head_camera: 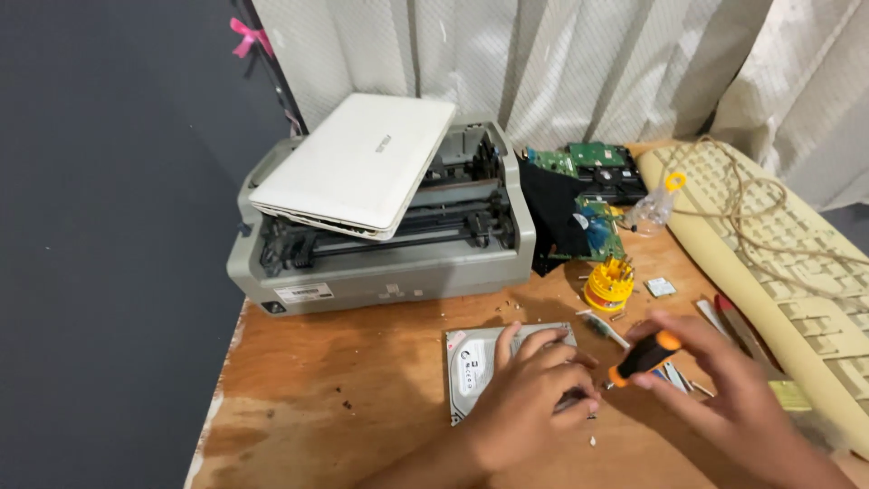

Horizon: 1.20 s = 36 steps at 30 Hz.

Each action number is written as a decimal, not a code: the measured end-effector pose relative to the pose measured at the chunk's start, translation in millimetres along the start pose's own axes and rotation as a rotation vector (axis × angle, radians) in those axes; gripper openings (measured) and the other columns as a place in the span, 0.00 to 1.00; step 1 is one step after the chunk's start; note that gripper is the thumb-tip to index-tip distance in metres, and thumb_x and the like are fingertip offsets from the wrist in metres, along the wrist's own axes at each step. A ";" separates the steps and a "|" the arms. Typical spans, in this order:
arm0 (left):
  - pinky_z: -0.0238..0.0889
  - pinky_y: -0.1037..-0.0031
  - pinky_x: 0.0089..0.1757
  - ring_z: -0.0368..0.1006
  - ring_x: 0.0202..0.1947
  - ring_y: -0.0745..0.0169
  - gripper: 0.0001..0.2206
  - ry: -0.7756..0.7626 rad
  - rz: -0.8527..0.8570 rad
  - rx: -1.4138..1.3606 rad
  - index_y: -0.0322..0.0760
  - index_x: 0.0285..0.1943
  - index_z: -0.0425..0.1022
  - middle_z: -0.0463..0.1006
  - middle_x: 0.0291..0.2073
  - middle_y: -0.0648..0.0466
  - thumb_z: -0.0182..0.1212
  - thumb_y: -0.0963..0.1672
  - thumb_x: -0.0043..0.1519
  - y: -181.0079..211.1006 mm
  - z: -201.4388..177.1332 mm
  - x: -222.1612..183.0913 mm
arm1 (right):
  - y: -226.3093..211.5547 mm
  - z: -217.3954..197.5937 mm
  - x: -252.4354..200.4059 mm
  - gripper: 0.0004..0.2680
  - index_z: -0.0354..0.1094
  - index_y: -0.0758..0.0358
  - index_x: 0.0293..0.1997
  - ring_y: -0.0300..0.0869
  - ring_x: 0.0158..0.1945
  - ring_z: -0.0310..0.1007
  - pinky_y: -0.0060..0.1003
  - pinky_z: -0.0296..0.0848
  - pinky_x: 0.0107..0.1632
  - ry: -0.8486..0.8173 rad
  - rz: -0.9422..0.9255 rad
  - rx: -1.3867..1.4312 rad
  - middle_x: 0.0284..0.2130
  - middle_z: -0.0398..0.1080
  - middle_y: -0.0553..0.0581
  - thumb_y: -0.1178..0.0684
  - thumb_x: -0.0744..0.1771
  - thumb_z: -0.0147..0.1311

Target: Disassembling a hard drive by removing screws and the PCB using a screwdriver

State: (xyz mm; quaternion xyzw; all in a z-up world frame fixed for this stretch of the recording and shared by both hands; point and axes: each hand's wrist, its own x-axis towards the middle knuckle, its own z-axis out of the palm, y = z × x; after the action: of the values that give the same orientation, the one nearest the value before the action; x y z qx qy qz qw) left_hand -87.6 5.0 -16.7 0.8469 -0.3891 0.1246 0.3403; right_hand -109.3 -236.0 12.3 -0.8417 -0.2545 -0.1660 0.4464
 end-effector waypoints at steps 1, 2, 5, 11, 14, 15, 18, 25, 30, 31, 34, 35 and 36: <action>0.26 0.40 0.67 0.62 0.69 0.49 0.06 -0.048 -0.073 -0.041 0.50 0.42 0.79 0.78 0.53 0.60 0.62 0.50 0.62 0.8 -5.4 2.9 | 6.8 -1.5 -1.6 0.27 0.59 0.58 0.68 0.44 0.56 0.77 0.38 0.73 0.62 0.078 -0.015 0.097 0.52 0.75 0.60 0.62 0.60 0.62; 0.23 0.41 0.66 0.60 0.70 0.50 0.08 -0.097 -0.146 -0.082 0.51 0.42 0.79 0.78 0.53 0.57 0.58 0.51 0.64 1.8 -10.6 5.7 | 13.7 -3.1 -3.3 0.30 0.54 0.59 0.71 0.49 0.58 0.77 0.42 0.74 0.64 0.155 -0.030 0.195 0.53 0.72 0.66 0.67 0.61 0.59; 0.35 0.37 0.65 0.63 0.66 0.44 0.09 0.167 0.049 0.314 0.46 0.46 0.80 0.79 0.53 0.61 0.70 0.43 0.58 -28.9 -28.9 20.1 | 12.0 -0.5 0.4 0.31 0.48 0.59 0.74 0.52 0.60 0.74 0.48 0.74 0.67 0.352 -0.082 0.209 0.50 0.69 0.69 0.68 0.62 0.57; 0.37 0.54 0.66 0.57 0.73 0.54 0.12 0.219 0.305 0.843 0.56 0.37 0.82 0.75 0.58 0.66 0.68 0.38 0.54 -76.5 -48.6 26.6 | 4.4 -5.0 5.1 0.31 0.46 0.58 0.75 0.54 0.60 0.71 0.49 0.75 0.63 0.375 -0.043 0.272 0.51 0.66 0.72 0.70 0.63 0.53; 0.34 0.55 0.67 0.51 0.77 0.55 0.18 0.123 0.303 1.105 0.69 0.41 0.84 0.72 0.66 0.75 0.72 0.41 0.50 -80.8 -41.7 29.2 | 4.3 -4.2 5.5 0.31 0.46 0.62 0.75 0.54 0.60 0.70 0.49 0.74 0.65 0.391 -0.052 0.267 0.50 0.65 0.75 0.72 0.62 0.53; 0.34 0.55 0.67 0.51 0.77 0.55 0.18 0.124 0.299 1.107 0.69 0.41 0.84 0.72 0.66 0.75 0.72 0.41 0.50 -81.9 -40.3 30.1 | 5.8 -4.9 5.8 0.31 0.46 0.62 0.75 0.54 0.60 0.70 0.49 0.74 0.65 0.388 -0.054 0.268 0.50 0.65 0.75 0.72 0.62 0.53; 0.34 0.53 0.67 0.53 0.76 0.55 0.14 0.159 0.312 1.098 0.68 0.38 0.83 0.73 0.65 0.75 0.70 0.42 0.52 -79.1 -45.3 32.9 | 5.8 -6.3 6.4 0.31 0.46 0.62 0.74 0.52 0.60 0.69 0.48 0.74 0.65 0.382 -0.071 0.278 0.51 0.65 0.73 0.71 0.63 0.53; 0.43 0.50 0.64 0.59 0.67 0.48 0.29 -0.352 -0.181 0.312 0.45 0.66 0.68 0.68 0.67 0.50 0.54 0.57 0.58 -16.4 -92.6 22.6 | -11.5 -10.4 17.8 0.26 0.51 0.63 0.72 0.52 0.50 0.75 0.45 0.76 0.53 0.315 0.285 0.264 0.50 0.71 0.74 0.69 0.64 0.51; 0.47 0.48 0.59 0.55 0.69 0.40 0.53 -0.480 -0.055 0.517 0.42 0.74 0.59 0.60 0.70 0.41 0.53 0.70 0.43 -41.7 -46.6 -13.2 | 13.2 4.5 15.8 0.26 0.66 0.39 0.66 0.35 0.32 0.76 0.27 0.70 0.43 -0.130 0.542 -0.198 0.40 0.77 0.50 0.50 0.61 0.68; 0.46 0.50 0.60 0.57 0.66 0.40 0.53 -0.406 -0.039 0.519 0.42 0.74 0.60 0.62 0.69 0.41 0.53 0.70 0.43 -45.1 -41.3 -15.5 | 10.3 5.2 17.2 0.24 0.67 0.34 0.65 0.33 0.29 0.74 0.26 0.70 0.41 -0.205 0.590 -0.255 0.34 0.80 0.46 0.47 0.61 0.67; 0.44 0.52 0.60 0.58 0.63 0.42 0.51 -0.327 -0.052 0.496 0.42 0.74 0.61 0.64 0.67 0.41 0.56 0.68 0.43 -40.1 -36.8 -17.6 | 1.2 6.0 20.7 0.21 0.68 0.30 0.64 0.34 0.28 0.72 0.28 0.69 0.39 -0.330 0.652 -0.351 0.26 0.79 0.45 0.43 0.63 0.64; 0.44 0.53 0.60 0.57 0.63 0.43 0.50 -0.323 -0.083 0.476 0.42 0.74 0.61 0.64 0.66 0.42 0.60 0.66 0.45 -36.9 -38.8 -16.5 | -1.7 6.6 23.2 0.20 0.66 0.31 0.64 0.37 0.29 0.72 0.30 0.68 0.39 -0.380 0.661 -0.386 0.23 0.76 0.48 0.42 0.64 0.62; 0.44 0.53 0.60 0.57 0.63 0.43 0.50 -0.320 -0.077 0.479 0.42 0.74 0.61 0.64 0.66 0.42 0.60 0.66 0.45 -38.8 -36.7 -18.3 | 1.6 6.9 21.3 0.20 0.66 0.31 0.64 0.37 0.29 0.72 0.30 0.68 0.39 -0.373 0.659 -0.388 0.23 0.76 0.48 0.42 0.64 0.62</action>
State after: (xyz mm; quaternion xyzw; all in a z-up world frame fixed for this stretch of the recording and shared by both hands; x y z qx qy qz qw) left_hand -69.0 58.2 -17.0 0.9263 -0.3648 0.0646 0.0693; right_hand -90.7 -225.0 18.2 -0.9620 -0.0122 0.0961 0.2553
